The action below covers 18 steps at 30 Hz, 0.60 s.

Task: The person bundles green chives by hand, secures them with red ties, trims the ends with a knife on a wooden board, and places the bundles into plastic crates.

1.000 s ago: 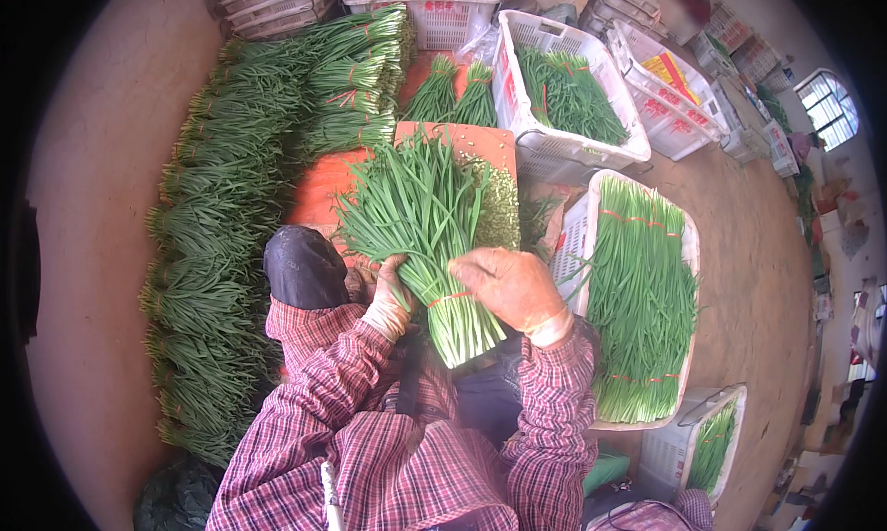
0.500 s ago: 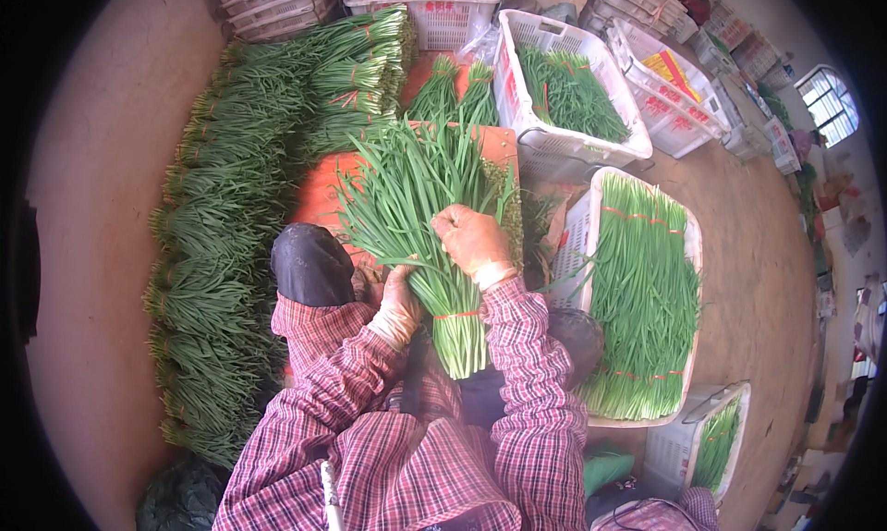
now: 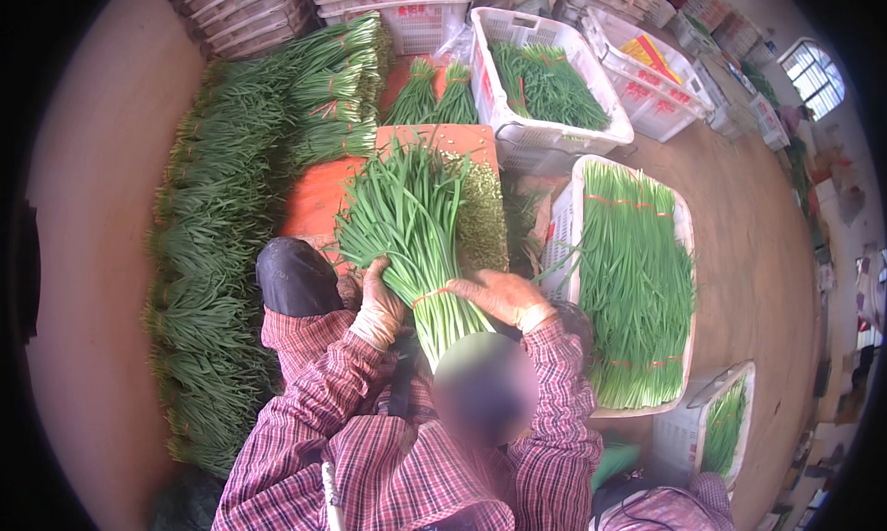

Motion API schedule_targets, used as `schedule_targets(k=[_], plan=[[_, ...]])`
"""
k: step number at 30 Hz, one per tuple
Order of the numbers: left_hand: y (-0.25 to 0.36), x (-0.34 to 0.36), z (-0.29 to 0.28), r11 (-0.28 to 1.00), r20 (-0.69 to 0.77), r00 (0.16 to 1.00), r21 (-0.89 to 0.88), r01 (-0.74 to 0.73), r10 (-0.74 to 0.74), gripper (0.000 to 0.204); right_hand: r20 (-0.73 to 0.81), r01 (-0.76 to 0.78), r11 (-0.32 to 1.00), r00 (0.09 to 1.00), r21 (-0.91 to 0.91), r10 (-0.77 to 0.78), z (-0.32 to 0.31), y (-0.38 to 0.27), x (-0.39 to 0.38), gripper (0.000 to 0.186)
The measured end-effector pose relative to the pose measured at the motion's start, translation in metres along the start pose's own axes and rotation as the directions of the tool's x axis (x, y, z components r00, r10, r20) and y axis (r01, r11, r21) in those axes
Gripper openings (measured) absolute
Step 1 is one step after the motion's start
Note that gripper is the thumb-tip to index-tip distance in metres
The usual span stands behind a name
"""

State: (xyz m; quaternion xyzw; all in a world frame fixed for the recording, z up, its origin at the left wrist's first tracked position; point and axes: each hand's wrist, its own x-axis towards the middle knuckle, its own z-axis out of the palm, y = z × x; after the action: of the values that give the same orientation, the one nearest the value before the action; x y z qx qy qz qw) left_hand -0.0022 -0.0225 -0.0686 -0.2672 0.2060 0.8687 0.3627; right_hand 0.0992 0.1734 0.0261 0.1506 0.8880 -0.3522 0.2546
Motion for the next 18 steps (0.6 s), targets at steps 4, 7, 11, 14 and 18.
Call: schedule_targets(k=[4, 7, 11, 14, 18], plan=[[-0.006, 0.020, -0.001, 0.999, 0.081, 0.996, -0.009, 0.034, -0.033, 0.054, -0.036, 0.224, 0.467, 0.925, 0.855, -0.378, 0.041, 0.003, 0.018, 0.090], [0.001, 0.033, 0.015, 0.998, 0.142, 0.990, 0.066, 0.015, -0.024, 0.061, -0.065, 0.147, 0.274, 0.956, 0.951, -0.287, 0.057, 0.012, 0.045, 0.090], [0.017, 0.084, 0.032, 0.992, 0.154, 0.986, 0.095, -0.086, 0.071, 0.063, -0.097, 0.129, 0.394, 0.990, 0.910, -0.101, 0.023, -0.014, 0.061, 0.083], [0.024, 0.100, 0.050, 0.990, 0.027, 0.999, 0.133, -0.044, 0.041, 0.064, -0.078, 0.094, 0.227, 0.994, 0.969, -0.077, 0.003, -0.015, 0.083, 0.080], [0.023, 0.090, 0.085, 0.981, -0.150, 0.989, 0.193, 0.029, 0.000, 0.063, 0.168, -0.168, 0.076, 0.986, 0.983, 0.013, 0.001, 0.001, 0.098, 0.074]])
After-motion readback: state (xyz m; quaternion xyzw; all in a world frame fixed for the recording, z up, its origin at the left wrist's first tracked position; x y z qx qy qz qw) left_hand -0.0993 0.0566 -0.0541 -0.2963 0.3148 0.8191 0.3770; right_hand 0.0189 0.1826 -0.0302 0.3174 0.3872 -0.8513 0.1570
